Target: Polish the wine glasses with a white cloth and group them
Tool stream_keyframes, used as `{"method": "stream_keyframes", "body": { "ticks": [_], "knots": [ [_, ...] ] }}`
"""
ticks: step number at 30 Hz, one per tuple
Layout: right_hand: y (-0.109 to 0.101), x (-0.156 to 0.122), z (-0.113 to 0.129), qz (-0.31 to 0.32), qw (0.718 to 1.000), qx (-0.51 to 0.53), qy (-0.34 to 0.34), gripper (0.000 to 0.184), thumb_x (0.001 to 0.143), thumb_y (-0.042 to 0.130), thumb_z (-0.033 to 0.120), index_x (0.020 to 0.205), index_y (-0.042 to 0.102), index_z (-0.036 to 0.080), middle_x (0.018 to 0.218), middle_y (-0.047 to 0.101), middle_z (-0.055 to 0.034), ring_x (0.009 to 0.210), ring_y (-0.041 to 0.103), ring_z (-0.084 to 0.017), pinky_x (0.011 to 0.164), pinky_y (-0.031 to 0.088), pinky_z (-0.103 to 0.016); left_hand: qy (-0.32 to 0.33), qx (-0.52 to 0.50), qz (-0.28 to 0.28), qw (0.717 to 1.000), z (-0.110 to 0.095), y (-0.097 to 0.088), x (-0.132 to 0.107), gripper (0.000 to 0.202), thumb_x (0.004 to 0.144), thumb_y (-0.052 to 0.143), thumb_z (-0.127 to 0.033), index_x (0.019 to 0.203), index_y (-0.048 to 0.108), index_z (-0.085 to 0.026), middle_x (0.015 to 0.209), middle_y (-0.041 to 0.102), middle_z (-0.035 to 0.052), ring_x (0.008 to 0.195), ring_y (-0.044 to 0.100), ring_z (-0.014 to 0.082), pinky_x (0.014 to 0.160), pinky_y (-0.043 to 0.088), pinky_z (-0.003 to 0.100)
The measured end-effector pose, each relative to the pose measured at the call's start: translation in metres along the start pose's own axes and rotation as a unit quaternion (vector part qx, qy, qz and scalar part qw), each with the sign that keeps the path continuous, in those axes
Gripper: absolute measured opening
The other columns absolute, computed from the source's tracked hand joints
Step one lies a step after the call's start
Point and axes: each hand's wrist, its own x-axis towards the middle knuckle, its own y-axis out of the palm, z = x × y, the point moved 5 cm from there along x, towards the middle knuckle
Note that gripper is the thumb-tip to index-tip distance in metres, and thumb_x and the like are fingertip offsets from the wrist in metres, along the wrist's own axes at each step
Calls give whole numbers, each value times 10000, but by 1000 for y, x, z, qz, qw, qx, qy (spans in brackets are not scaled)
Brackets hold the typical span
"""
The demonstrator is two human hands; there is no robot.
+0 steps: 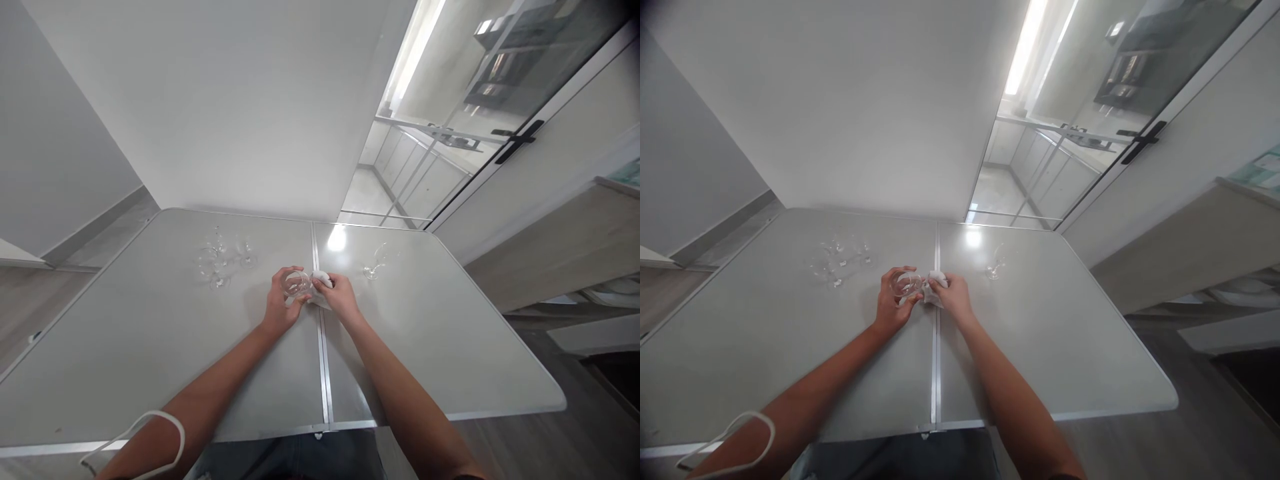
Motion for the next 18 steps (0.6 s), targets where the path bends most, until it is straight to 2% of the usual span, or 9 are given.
{"method": "stream_keyframes", "body": {
  "ticks": [3, 5, 8, 11, 13, 15, 18],
  "knots": [
    [1, -2, 6, -22, 997, 69, -42, 360, 770, 741, 422, 1011, 731, 155, 833, 714, -36, 744, 615, -191, 669, 463, -271, 30, -4, 41, 999, -2, 4, -1, 632, 838, 791, -240, 1361, 437, -277, 1372, 568, 138, 1134, 697, 250, 957, 598, 435],
    [8, -2, 8, 9, 990, 135, -47, 396, 790, 708, 399, 1113, 705, 170, 930, 731, -48, 799, 632, -196, 712, 486, -277, 56, 11, 60, 997, -4, 5, -1, 625, 844, 784, -244, 1366, 441, -272, 1367, 580, 148, 1173, 679, 260, 974, 593, 442],
    [13, -3, 8, 48, 991, 117, -33, 326, 806, 678, 416, 998, 719, 156, 844, 707, -38, 745, 600, -187, 668, 462, -270, 70, 41, 54, 995, -7, 2, -1, 629, 843, 784, -253, 1377, 452, -269, 1354, 599, 153, 1203, 662, 274, 971, 596, 438],
    [3, -2, 8, 5, 999, 0, -40, 301, 779, 727, 446, 798, 709, 146, 691, 640, -13, 657, 534, -167, 606, 396, -259, 46, 24, 29, 998, -7, -1, 2, 631, 843, 785, -243, 1377, 450, -275, 1370, 587, 144, 1144, 691, 258, 967, 597, 438],
    [-3, -2, 9, -31, 998, -30, -42, 327, 764, 754, 470, 759, 697, 148, 655, 618, -5, 632, 514, -157, 592, 379, -256, 35, 0, 24, 999, -6, -2, 3, 628, 845, 784, -228, 1372, 447, -285, 1380, 577, 134, 1120, 704, 249, 982, 589, 448],
    [-3, -3, 10, -40, 998, 9, -51, 331, 770, 756, 471, 837, 711, 150, 706, 644, -11, 663, 538, -161, 615, 405, -254, 44, -19, 32, 998, -6, 0, 3, 620, 846, 783, -216, 1364, 452, -291, 1378, 577, 124, 1133, 703, 250, 997, 581, 460],
    [10, -3, 11, 25, 987, 147, -53, 409, 807, 715, 467, 1081, 707, 163, 884, 701, -36, 770, 597, -180, 687, 467, -263, 85, -10, 49, 995, -9, 1, 3, 606, 849, 781, -221, 1361, 462, -284, 1367, 586, 130, 1184, 681, 266, 975, 596, 446]
  ]
}}
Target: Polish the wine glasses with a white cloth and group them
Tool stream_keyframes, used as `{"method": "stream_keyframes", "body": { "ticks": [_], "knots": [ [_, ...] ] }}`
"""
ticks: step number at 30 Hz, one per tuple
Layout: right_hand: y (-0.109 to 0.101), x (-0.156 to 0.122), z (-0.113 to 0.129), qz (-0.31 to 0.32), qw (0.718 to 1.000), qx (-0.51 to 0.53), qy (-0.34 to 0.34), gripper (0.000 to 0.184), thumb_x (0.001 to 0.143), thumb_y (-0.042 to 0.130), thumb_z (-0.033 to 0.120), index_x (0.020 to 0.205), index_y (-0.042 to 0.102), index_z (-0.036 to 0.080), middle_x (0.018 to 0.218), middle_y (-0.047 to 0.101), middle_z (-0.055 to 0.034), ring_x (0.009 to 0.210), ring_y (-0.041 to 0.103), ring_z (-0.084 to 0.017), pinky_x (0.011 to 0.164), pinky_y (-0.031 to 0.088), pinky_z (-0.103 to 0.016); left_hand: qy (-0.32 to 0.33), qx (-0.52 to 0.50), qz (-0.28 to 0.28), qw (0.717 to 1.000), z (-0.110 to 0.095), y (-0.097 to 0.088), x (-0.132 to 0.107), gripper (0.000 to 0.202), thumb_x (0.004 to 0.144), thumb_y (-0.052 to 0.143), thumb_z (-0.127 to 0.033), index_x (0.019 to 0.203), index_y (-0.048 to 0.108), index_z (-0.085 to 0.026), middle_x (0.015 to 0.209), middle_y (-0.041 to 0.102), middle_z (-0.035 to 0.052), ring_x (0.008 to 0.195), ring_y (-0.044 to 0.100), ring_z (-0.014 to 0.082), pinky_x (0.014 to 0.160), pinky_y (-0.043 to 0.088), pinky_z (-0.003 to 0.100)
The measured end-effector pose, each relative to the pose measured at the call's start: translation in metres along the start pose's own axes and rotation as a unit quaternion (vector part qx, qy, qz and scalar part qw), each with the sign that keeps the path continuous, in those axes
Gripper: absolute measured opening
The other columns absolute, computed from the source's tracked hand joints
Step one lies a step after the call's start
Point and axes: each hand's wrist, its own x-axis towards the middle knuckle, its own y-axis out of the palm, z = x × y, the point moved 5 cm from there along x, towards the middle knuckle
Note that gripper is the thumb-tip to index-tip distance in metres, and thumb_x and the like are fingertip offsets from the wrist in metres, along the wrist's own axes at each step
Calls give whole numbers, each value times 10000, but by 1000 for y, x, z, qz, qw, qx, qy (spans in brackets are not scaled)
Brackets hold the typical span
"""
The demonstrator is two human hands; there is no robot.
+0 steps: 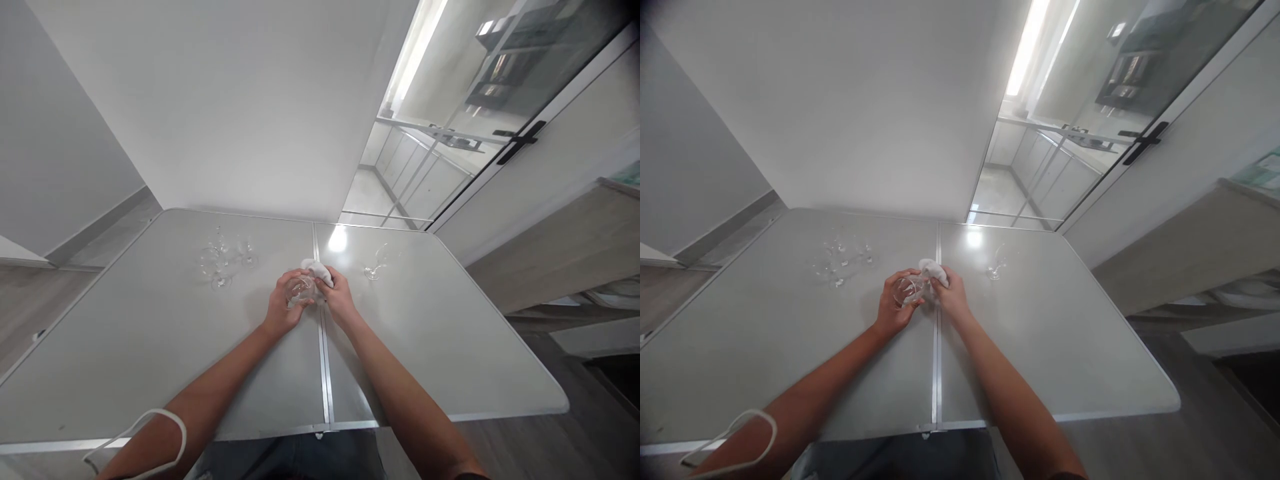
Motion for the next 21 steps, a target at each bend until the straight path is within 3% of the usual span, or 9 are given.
{"method": "stream_keyframes", "body": {
  "ticks": [2, 4, 7, 9, 12, 14, 17, 19, 21],
  "knots": [
    [8, 0, -5, 43, 997, 57, 31, 453, 794, 725, 469, 1121, 699, 156, 910, 706, -45, 781, 609, -185, 693, 480, -270, 16, 39, 2, 999, -1, -1, 0, 616, 854, 775, -230, 1380, 457, -272, 1353, 601, 144, 1217, 662, 278, 974, 597, 438],
    [7, 0, -9, 52, 996, 46, 60, 433, 746, 770, 463, 1026, 720, 136, 834, 692, -38, 735, 596, -181, 664, 470, -270, 20, 78, 5, 997, -1, -3, -1, 631, 855, 775, -241, 1397, 453, -261, 1341, 613, 153, 1235, 652, 287, 995, 587, 450],
    [-5, 0, -6, 18, 997, -57, 52, 347, 707, 801, 436, 855, 729, 130, 716, 651, -17, 667, 562, -171, 621, 439, -266, 13, 80, 2, 997, 1, -2, -2, 639, 860, 773, -252, 1405, 438, -266, 1357, 601, 152, 1225, 661, 284, 1005, 583, 469],
    [-13, -2, 6, -36, 987, -157, 5, 278, 759, 757, 404, 847, 737, 141, 702, 647, -14, 659, 558, -174, 628, 436, -273, -2, 52, -4, 999, 1, 1, -3, 625, 865, 771, -262, 1389, 431, -279, 1374, 587, 141, 1193, 683, 269, 1003, 586, 469],
    [-9, -12, 29, -85, 966, -221, -102, 313, 907, 612, 357, 1129, 718, 164, 908, 719, -48, 763, 622, -199, 727, 486, -301, -50, 19, -45, 998, 2, 2, -1, 610, 863, 779, -304, 1365, 434, -281, 1399, 571, 135, 1195, 686, 270, 1002, 590, 457],
    [8, -20, 39, -28, 970, -183, -155, 427, 987, 513, 353, 1372, 585, 180, 1144, 715, -83, 924, 669, -222, 842, 518, -324, -83, 10, -88, 993, 2, 0, 1, 612, 864, 778, -335, 1371, 442, -269, 1432, 553, 147, 1282, 632, 291, 1044, 566, 464],
    [34, -29, 39, 80, 970, -146, -176, 525, 1048, 406, 360, 1541, 367, 183, 1335, 644, -125, 1116, 663, -251, 955, 526, -365, -97, -8, -121, 988, 4, -5, 5, 596, 872, 768, -349, 1373, 462, -250, 1452, 550, 151, 1388, 539, 298, 1151, 477, 489],
    [43, -32, 35, 103, 964, -166, -178, 560, 1048, 392, 341, 1577, 279, 195, 1375, 612, -142, 1166, 643, -269, 972, 525, -396, -97, -30, -121, 987, 5, -7, 7, 581, 880, 760, -348, 1374, 468, -252, 1442, 561, 144, 1410, 517, 295, 1187, 435, 493],
    [45, -30, 30, 99, 961, -190, -175, 564, 1027, 420, 316, 1563, 280, 208, 1331, 622, -148, 1137, 643, -283, 945, 527, -411, -102, -53, -108, 987, 7, -7, 8, 579, 887, 752, -356, 1384, 473, -254, 1455, 556, 146, 1424, 502, 302, 1200, 412, 497]
  ]
}}
